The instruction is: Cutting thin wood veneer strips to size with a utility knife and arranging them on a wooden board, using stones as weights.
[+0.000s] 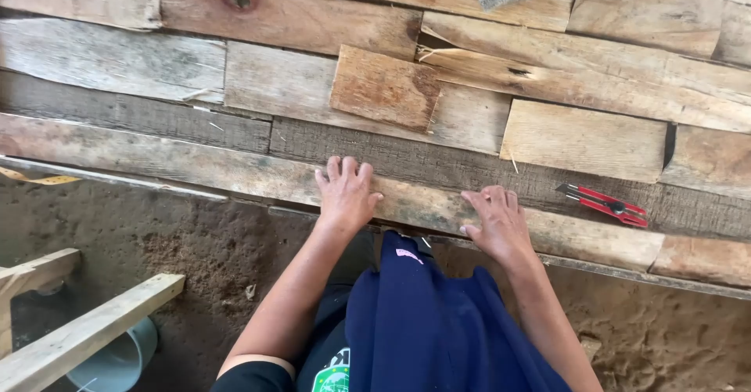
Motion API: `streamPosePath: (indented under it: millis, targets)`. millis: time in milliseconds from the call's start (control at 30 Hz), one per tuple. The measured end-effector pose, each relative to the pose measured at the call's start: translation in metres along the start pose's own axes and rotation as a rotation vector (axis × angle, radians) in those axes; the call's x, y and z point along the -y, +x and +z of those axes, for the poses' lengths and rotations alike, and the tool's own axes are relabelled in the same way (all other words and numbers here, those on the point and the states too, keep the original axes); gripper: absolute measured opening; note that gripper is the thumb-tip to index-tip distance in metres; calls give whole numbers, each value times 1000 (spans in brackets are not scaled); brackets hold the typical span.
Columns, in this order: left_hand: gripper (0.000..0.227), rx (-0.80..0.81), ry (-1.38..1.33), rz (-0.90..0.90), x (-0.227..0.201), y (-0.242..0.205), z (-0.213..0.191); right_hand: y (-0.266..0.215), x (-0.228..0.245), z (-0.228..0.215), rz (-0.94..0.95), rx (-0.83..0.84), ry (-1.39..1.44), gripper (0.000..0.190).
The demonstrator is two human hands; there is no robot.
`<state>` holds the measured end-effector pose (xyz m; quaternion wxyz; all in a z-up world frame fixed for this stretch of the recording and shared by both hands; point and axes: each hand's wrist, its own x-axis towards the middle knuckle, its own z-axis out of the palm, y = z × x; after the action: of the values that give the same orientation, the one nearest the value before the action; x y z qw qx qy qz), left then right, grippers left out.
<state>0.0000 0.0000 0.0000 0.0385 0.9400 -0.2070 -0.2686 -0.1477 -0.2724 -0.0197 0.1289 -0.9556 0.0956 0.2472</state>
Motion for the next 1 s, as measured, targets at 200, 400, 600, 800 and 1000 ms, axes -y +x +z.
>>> streamPosePath:
  millis: [200, 400, 600, 800, 1000]
  targets:
    - [45, -16, -8, 28, 4, -7, 1, -4, -1, 5, 0, -42, 14, 68]
    - [49, -56, -56, 30, 8, -11, 1, -3, -15, 18, -56, -126, 16, 67]
    - [43, -344, -171, 25, 28, 50, 27, -5, -155, 38, 160, -528, -192, 44]
    - [56, -254, -232, -198, 16, 101, -55, -16, -116, -47, 720, -218, 172, 62]
    - [106, -116, -139, -377, 20, 139, -57, -12, -174, 0, 546, -251, -54, 52]
